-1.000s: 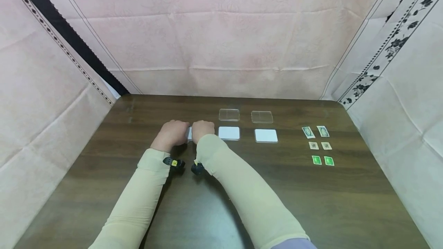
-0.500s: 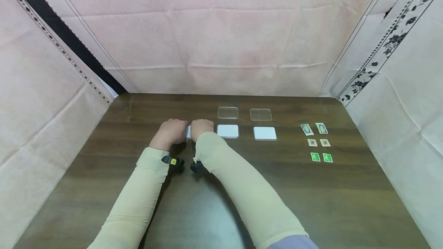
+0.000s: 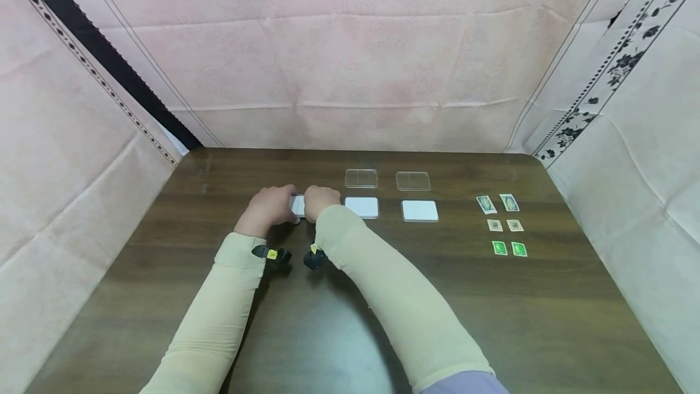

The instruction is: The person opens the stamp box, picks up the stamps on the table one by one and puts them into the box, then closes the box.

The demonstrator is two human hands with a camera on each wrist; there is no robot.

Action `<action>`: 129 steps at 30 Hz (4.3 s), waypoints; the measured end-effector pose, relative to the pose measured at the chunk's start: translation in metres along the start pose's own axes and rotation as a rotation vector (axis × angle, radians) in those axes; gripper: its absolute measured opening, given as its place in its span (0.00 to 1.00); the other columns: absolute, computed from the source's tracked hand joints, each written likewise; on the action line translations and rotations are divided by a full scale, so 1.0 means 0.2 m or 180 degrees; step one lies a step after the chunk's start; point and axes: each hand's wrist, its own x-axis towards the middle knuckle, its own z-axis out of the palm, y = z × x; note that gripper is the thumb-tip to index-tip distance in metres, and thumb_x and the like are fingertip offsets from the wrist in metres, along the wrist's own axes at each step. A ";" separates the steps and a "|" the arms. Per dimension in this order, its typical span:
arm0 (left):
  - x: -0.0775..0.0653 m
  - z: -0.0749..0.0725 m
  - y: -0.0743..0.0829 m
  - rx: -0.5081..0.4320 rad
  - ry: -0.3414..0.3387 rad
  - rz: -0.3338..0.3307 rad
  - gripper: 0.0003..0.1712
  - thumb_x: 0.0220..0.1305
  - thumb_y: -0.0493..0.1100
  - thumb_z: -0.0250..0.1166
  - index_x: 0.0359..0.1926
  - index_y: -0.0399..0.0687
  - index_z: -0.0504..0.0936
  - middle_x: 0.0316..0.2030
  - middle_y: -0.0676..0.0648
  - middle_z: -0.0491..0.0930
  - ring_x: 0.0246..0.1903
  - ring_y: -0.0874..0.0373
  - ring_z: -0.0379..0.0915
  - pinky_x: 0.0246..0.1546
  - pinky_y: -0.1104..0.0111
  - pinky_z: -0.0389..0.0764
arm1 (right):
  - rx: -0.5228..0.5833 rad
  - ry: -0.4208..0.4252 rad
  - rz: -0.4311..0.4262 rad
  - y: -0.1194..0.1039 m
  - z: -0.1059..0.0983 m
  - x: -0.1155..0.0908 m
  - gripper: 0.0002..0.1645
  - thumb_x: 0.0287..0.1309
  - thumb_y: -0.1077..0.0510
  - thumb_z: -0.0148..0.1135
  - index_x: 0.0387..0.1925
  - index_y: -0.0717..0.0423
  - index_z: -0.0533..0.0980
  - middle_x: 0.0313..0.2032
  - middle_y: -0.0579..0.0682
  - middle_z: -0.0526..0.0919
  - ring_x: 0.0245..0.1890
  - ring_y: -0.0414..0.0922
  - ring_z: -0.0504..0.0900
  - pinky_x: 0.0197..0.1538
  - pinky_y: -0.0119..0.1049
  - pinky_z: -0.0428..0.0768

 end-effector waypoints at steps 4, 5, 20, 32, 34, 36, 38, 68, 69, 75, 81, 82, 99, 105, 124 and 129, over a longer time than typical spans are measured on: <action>-0.01 -0.01 0.01 -0.0063 0.0037 -0.0065 0.31 0.52 0.46 0.79 0.55 0.45 0.79 0.48 0.42 0.84 0.41 0.43 0.75 0.48 0.49 0.78 | 0.0008 0.0007 -0.0002 0.01 -0.01 -0.01 0.26 0.60 0.58 0.68 0.58 0.62 0.74 0.49 0.56 0.85 0.43 0.50 0.82 0.50 0.46 0.77; -0.02 -0.01 0.01 -0.0090 0.0036 -0.0080 0.31 0.52 0.47 0.79 0.56 0.45 0.79 0.48 0.42 0.83 0.42 0.43 0.76 0.48 0.49 0.78 | 0.0005 0.0011 -0.0004 0.01 -0.01 -0.01 0.26 0.60 0.57 0.68 0.58 0.62 0.74 0.49 0.56 0.85 0.43 0.50 0.82 0.51 0.47 0.77; -0.02 -0.01 0.03 -0.0127 0.0083 -0.0216 0.30 0.50 0.46 0.80 0.55 0.46 0.82 0.49 0.43 0.84 0.42 0.45 0.77 0.46 0.50 0.79 | 0.0172 0.0013 -0.0003 0.00 -0.02 -0.04 0.31 0.53 0.57 0.76 0.56 0.62 0.75 0.47 0.56 0.85 0.42 0.49 0.82 0.50 0.46 0.81; -0.02 0.00 0.07 0.0175 0.0139 -0.0350 0.27 0.43 0.46 0.83 0.46 0.46 0.86 0.39 0.44 0.85 0.33 0.48 0.76 0.33 0.55 0.80 | 0.0165 0.0195 -0.0010 -0.01 0.04 -0.03 0.13 0.53 0.62 0.74 0.42 0.58 0.84 0.38 0.52 0.87 0.30 0.46 0.80 0.36 0.40 0.81; -0.02 0.01 0.07 0.0189 0.0125 -0.0353 0.26 0.43 0.46 0.82 0.46 0.46 0.86 0.39 0.44 0.84 0.33 0.49 0.76 0.32 0.56 0.80 | 0.0136 0.0216 -0.0008 -0.02 0.03 -0.03 0.11 0.55 0.62 0.72 0.42 0.58 0.84 0.37 0.52 0.87 0.29 0.46 0.80 0.35 0.40 0.81; -0.02 0.01 0.07 0.0189 0.0108 -0.0359 0.25 0.44 0.46 0.82 0.45 0.46 0.86 0.38 0.45 0.84 0.32 0.49 0.76 0.31 0.56 0.80 | 0.0115 0.0233 -0.0005 -0.03 0.03 -0.04 0.09 0.59 0.61 0.69 0.42 0.58 0.84 0.37 0.53 0.87 0.29 0.46 0.80 0.34 0.40 0.81; -0.02 0.01 0.07 0.0170 0.0092 -0.0361 0.23 0.45 0.45 0.82 0.44 0.46 0.86 0.37 0.45 0.84 0.32 0.49 0.76 0.31 0.56 0.80 | 0.0074 0.0260 -0.0001 -0.04 0.03 -0.04 0.09 0.62 0.59 0.66 0.43 0.58 0.84 0.38 0.53 0.87 0.29 0.46 0.80 0.35 0.40 0.81; 0.04 -0.14 -0.03 -0.0469 0.0319 -0.0312 0.37 0.54 0.45 0.78 0.65 0.46 0.76 0.53 0.40 0.81 0.48 0.42 0.75 0.50 0.47 0.77 | 0.0320 0.0494 -0.0071 0.05 -0.16 -0.01 0.37 0.54 0.46 0.77 0.63 0.51 0.75 0.52 0.52 0.84 0.50 0.56 0.81 0.53 0.52 0.80; 0.05 -0.15 -0.03 -0.0475 0.0355 -0.0316 0.38 0.54 0.45 0.78 0.65 0.46 0.75 0.54 0.40 0.81 0.49 0.42 0.74 0.50 0.47 0.77 | 0.0348 0.0519 -0.0086 0.06 -0.16 0.01 0.39 0.54 0.46 0.77 0.65 0.51 0.74 0.55 0.53 0.83 0.52 0.56 0.80 0.55 0.52 0.79; 0.12 -0.14 -0.04 -0.0461 0.0440 -0.0388 0.40 0.54 0.46 0.79 0.67 0.48 0.74 0.57 0.40 0.80 0.52 0.40 0.72 0.52 0.46 0.76 | 0.0424 0.0676 -0.0182 0.14 -0.12 0.12 0.42 0.53 0.44 0.77 0.67 0.49 0.73 0.60 0.53 0.79 0.57 0.56 0.75 0.62 0.51 0.72; 0.20 -0.08 -0.04 -0.0484 0.0427 -0.0481 0.41 0.54 0.45 0.79 0.68 0.49 0.74 0.59 0.40 0.79 0.54 0.40 0.72 0.55 0.46 0.75 | 0.0476 0.0726 -0.0233 0.18 -0.05 0.20 0.42 0.54 0.45 0.77 0.68 0.52 0.73 0.59 0.56 0.77 0.55 0.55 0.72 0.61 0.49 0.71; 0.21 -0.07 -0.04 -0.0478 0.0427 -0.0495 0.41 0.54 0.45 0.79 0.68 0.48 0.75 0.58 0.40 0.80 0.53 0.40 0.73 0.55 0.47 0.75 | 0.0480 0.0720 -0.0231 0.19 -0.04 0.21 0.42 0.54 0.45 0.77 0.68 0.52 0.72 0.60 0.56 0.77 0.55 0.55 0.71 0.62 0.49 0.71; 0.32 -0.02 -0.04 -0.0688 0.0151 -0.0561 0.36 0.61 0.45 0.74 0.68 0.43 0.75 0.60 0.40 0.78 0.58 0.41 0.72 0.61 0.50 0.72 | 0.0179 0.0521 0.0016 0.21 0.02 0.32 0.31 0.64 0.44 0.68 0.65 0.50 0.77 0.60 0.55 0.79 0.56 0.56 0.68 0.61 0.52 0.69; 0.33 -0.02 -0.03 -0.0514 0.0094 -0.0491 0.33 0.65 0.44 0.70 0.69 0.42 0.73 0.62 0.38 0.75 0.63 0.39 0.65 0.66 0.50 0.66 | 0.0148 0.0659 0.0046 0.23 0.03 0.33 0.31 0.65 0.44 0.66 0.66 0.47 0.76 0.61 0.54 0.77 0.56 0.56 0.68 0.61 0.52 0.69; 0.30 0.03 -0.07 -0.0898 0.0437 -0.0475 0.35 0.67 0.45 0.67 0.73 0.47 0.68 0.64 0.39 0.73 0.62 0.40 0.64 0.62 0.48 0.70 | 0.0400 0.0814 -0.0126 0.29 0.02 0.27 0.29 0.64 0.43 0.67 0.63 0.46 0.76 0.56 0.53 0.79 0.55 0.55 0.68 0.61 0.52 0.67; 0.26 0.04 -0.13 -0.1085 0.0592 -0.0359 0.34 0.67 0.47 0.66 0.72 0.50 0.69 0.58 0.40 0.76 0.58 0.42 0.68 0.58 0.48 0.73 | 0.0465 0.0831 -0.0394 0.33 -0.06 0.16 0.30 0.65 0.43 0.66 0.66 0.47 0.75 0.60 0.54 0.77 0.56 0.54 0.68 0.62 0.51 0.66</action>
